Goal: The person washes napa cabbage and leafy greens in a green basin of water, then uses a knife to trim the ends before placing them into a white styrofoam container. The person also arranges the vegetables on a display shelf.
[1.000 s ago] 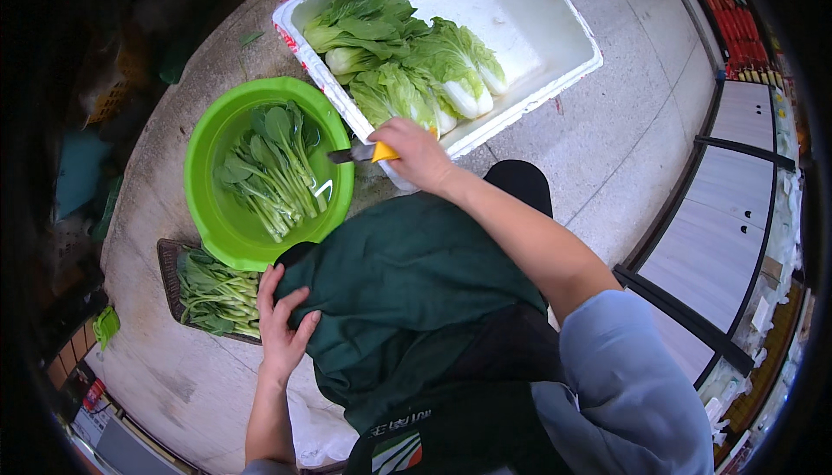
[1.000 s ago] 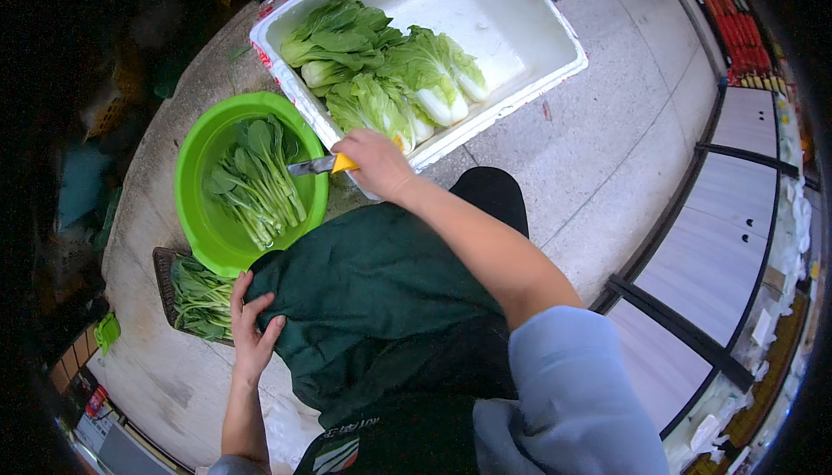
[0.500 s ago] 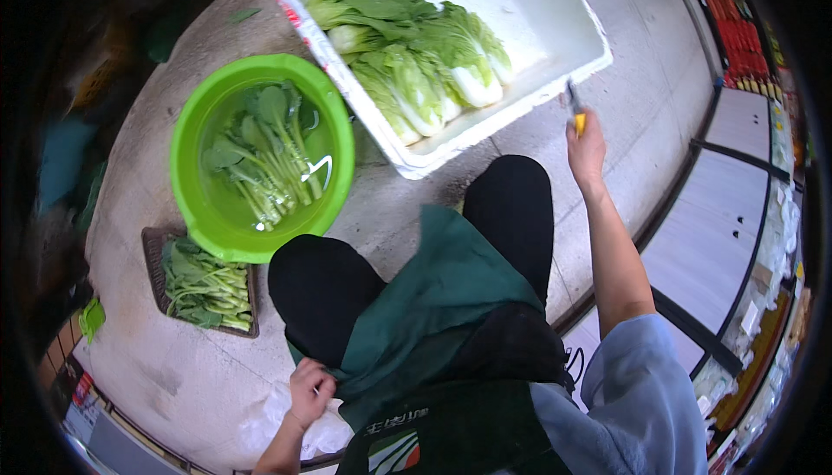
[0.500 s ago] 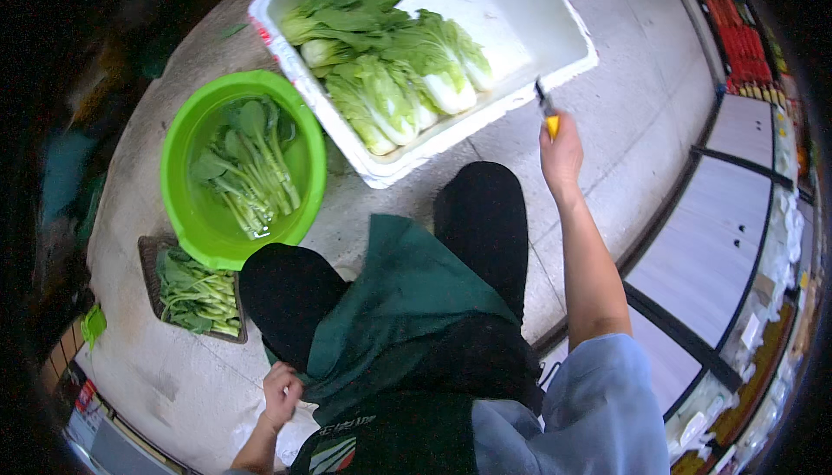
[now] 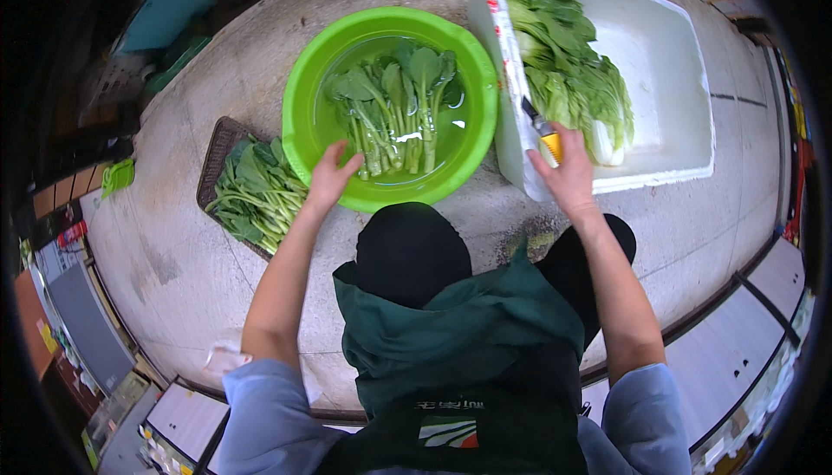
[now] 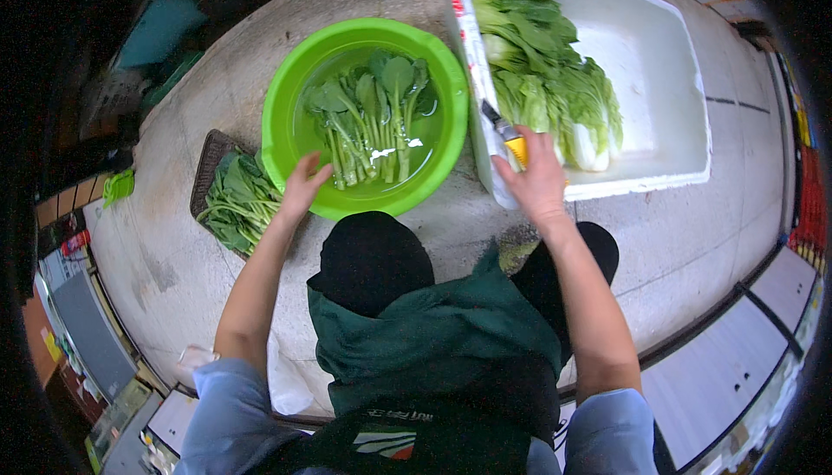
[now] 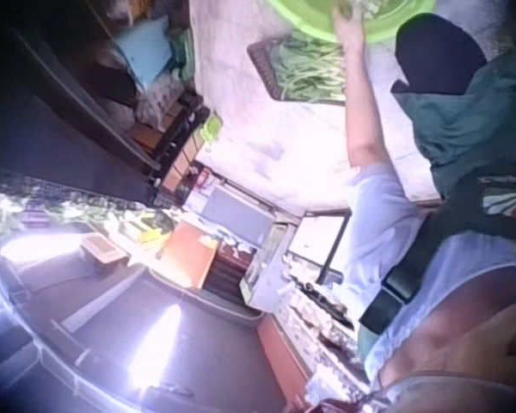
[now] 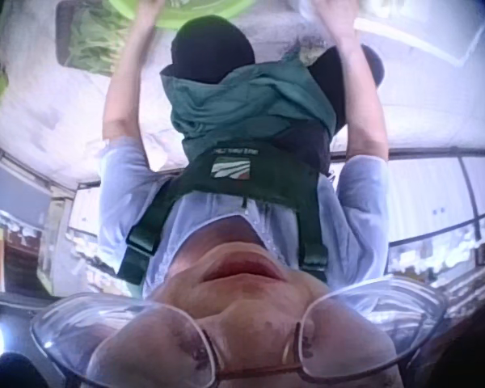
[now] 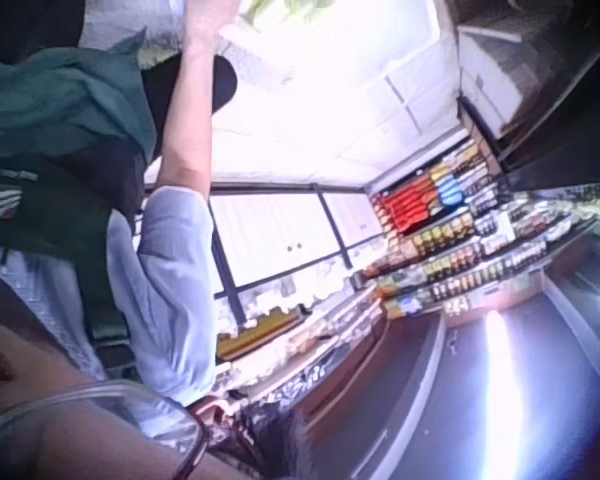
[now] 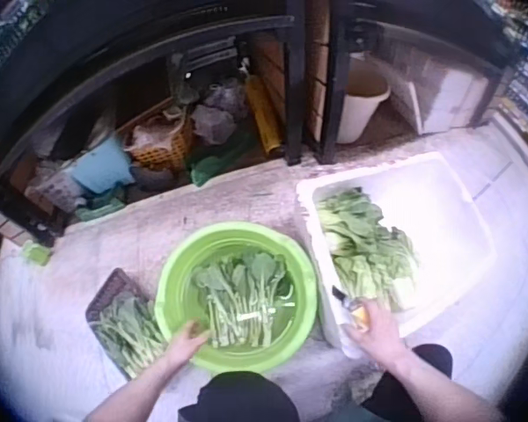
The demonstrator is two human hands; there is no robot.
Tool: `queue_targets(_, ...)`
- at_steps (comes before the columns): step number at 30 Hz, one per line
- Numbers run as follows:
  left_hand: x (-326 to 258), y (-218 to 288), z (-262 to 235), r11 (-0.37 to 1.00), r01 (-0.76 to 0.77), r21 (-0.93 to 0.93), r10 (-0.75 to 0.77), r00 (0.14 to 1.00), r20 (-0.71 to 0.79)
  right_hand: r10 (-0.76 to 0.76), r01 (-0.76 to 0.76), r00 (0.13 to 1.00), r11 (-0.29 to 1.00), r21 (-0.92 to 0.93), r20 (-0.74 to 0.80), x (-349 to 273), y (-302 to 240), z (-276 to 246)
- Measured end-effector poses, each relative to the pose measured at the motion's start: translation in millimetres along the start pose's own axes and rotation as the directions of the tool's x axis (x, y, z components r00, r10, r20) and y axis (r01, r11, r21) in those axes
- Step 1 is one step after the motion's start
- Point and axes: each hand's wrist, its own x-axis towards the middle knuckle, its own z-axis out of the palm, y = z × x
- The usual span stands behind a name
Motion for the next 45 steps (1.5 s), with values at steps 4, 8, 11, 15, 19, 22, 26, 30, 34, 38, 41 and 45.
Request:
queue_targets(4, 40, 19, 32, 0.961, 0.276, 0.004, -0.275, 0.960, -0.047, 0.036, -0.048, 0.993, 0.993, -0.105, -0.110, -1, -14, 33)
queue_targets(8, 79, -8, 51, 0.872, 0.311, -0.378, -0.325, 0.945, 0.028, -0.016, -0.012, 0.983, 0.988, -0.151, -0.185, -1, -12, 44)
queue_targets(11, 101, -19, 70, 0.822, 0.379, -0.425, -0.379, 0.921, 0.089, -0.075, 0.036, 0.970, 0.985, -0.170, -0.230, 0, -9, 46)
queue_targets(15, 109, -27, 76, 0.566, 0.511, -0.647, -0.315, 0.859, 0.403, -0.098, 0.068, 0.962, 0.990, -0.121, -0.256, 2, -16, 48)
queue_targets(19, 105, -17, 106, 0.381, 0.535, -0.754, -0.338, 0.840, 0.424, -0.265, 0.228, 0.913, 0.962, -0.151, -0.311, -6, 6, 46)
queue_targets(22, 104, -25, 103, 0.423, 0.518, -0.744, -0.393, 0.844, 0.364, -0.475, 0.441, 0.857, 0.877, -0.191, -0.199, -34, -13, 50)
queue_targets(26, 105, -34, 100, 0.344, 0.500, -0.794, -0.334, 0.856, 0.395, -0.328, 0.287, 0.923, 0.935, 0.210, 0.200, -87, -46, 87)
queue_targets(30, 105, -19, 99, 0.264, 0.461, -0.847, -0.221, 0.884, 0.412, 0.369, -0.471, 0.841, 0.859, 0.200, 0.395, -121, 1, 149)
queue_targets(34, 108, -21, 100, 0.312, 0.476, -0.822, -0.242, 0.877, 0.415, 0.282, -0.328, 0.921, 0.933, 0.145, 0.269, -124, 26, 171)
queue_targets(38, 106, -24, 98, 0.268, 0.470, -0.841, -0.272, 0.874, 0.402, -0.115, 0.082, 0.988, 0.954, 0.289, 0.099, -74, -34, 122)
queue_targets(41, 107, -30, 98, 0.218, 0.494, -0.842, -0.217, 0.865, 0.452, -0.264, 0.224, 0.964, 0.881, 0.417, 0.041, -25, -92, 97)
queue_targets(45, 95, 20, 89, 0.288, 0.559, -0.777, -0.297, 0.824, 0.483, 0.247, -0.279, 0.960, 0.807, 0.521, 0.133, 43, -81, 168)
